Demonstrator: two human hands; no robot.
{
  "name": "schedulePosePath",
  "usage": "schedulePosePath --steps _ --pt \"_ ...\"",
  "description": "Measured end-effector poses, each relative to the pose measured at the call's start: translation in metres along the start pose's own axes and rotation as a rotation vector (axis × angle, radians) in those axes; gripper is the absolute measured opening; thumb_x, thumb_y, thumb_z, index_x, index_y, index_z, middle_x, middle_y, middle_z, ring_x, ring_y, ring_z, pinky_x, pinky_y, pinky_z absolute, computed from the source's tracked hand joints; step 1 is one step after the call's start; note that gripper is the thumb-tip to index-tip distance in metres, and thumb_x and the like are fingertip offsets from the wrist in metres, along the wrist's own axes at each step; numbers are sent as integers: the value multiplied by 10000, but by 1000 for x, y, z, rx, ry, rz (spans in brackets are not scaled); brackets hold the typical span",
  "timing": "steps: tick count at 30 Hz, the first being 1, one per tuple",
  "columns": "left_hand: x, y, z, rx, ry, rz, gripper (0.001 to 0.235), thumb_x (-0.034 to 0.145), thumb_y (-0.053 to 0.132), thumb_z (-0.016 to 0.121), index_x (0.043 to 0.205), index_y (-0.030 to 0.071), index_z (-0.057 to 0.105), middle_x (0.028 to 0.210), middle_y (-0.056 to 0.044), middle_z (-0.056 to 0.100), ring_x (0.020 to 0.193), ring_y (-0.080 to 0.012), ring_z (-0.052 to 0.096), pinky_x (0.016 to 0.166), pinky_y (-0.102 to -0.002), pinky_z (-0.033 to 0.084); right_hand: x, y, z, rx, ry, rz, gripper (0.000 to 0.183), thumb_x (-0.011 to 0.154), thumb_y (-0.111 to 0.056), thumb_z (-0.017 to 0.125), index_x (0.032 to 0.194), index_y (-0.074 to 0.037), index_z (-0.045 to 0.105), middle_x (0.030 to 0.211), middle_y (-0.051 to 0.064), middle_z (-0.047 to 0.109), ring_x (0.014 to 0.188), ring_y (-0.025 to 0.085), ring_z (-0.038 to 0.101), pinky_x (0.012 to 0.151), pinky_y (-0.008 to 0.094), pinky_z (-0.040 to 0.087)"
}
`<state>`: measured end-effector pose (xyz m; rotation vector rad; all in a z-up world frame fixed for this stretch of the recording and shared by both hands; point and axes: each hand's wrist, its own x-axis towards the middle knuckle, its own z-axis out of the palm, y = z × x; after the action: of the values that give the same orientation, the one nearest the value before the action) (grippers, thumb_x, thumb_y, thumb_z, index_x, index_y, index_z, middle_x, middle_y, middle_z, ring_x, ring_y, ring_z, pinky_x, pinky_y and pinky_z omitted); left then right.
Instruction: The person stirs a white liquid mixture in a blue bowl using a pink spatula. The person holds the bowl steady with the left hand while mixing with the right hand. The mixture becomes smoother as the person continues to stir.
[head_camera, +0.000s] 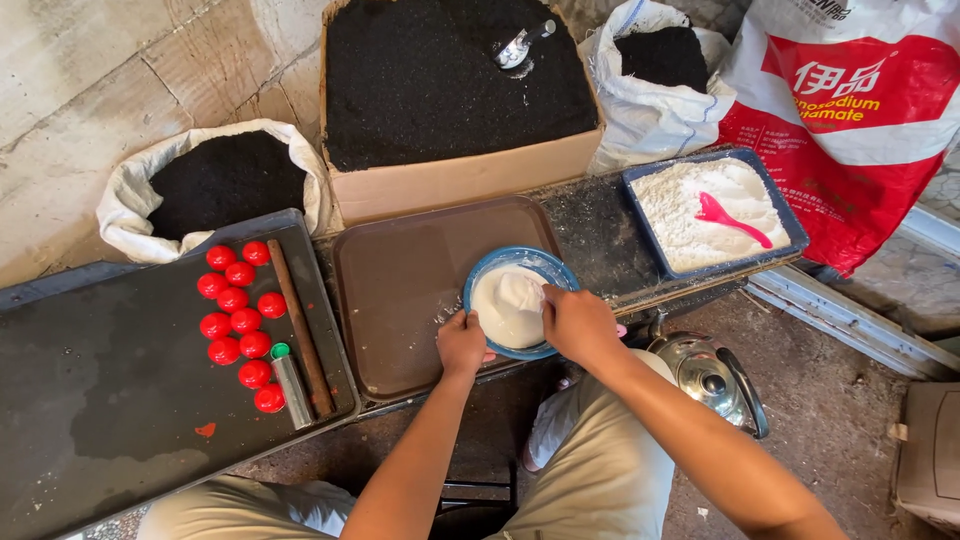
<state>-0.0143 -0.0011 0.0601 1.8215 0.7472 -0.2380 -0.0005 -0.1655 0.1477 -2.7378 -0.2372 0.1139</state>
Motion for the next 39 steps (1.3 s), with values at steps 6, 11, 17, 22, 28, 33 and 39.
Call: schedulePosePath --steps 6,11,17,22,28,33,39 --pt "32 -23 13 -288 -77 -75 406 1023 243 561 1326 -4 669 1201 -239 722 669 -415 741 512 -441 677 -8 -12 -46 -179 52 -60 333 942 -183 562 1183 -62 757 741 157 758 712 377 751 611 472 615" --pt "34 -33 15 -266 -78 -66 433 1016 299 594 1316 -1 676 1182 -232 733 684 -366 757 511 -399 680 -13 -18 -72 -201 125 -75 302 950 -183 581 1158 -64 764 679 130 737 655 341 741 574 450 612" --pt "17 -29 8 -325 -90 -97 476 1026 336 580 1335 -18 656 1193 -265 721 788 -345 778 615 -398 694 -14 -5 -77 -268 201 -49 270 943 -270 598 1118 -145 761 689 107 722 696 357 733 621 499 599" --pt "10 -26 10 -334 -67 -112 452 1017 295 589 1359 5 649 1223 -252 715 863 -343 774 646 -387 686 -21 -10 -87 -293 253 -37 276 958 -272 600 1138 -153 773 671 67 720 679 293 735 627 418 597" --pt "28 -50 28 -311 -40 -68 420 973 254 643 1329 37 687 1223 -214 720 986 -352 750 714 -407 692 -32 -18 -99 -297 347 -89 286 947 -217 635 1164 -101 781 678 88 721 666 298 733 610 415 590" --pt "37 -63 40 -252 -65 -37 435 971 266 642 1371 99 685 1382 -133 672 1336 -347 582 1071 -484 519 -38 -20 -108 -318 389 -97 300 930 -208 650 1172 -74 770 698 127 717 703 371 733 630 499 589" --pt "16 -53 27 -461 -112 -51 426 1001 182 614 1392 13 620 1410 -228 601 1286 -387 597 904 -415 645 -40 -17 -102 -340 421 -115 303 919 -214 658 1166 -88 779 674 102 705 671 345 728 607 466 582"
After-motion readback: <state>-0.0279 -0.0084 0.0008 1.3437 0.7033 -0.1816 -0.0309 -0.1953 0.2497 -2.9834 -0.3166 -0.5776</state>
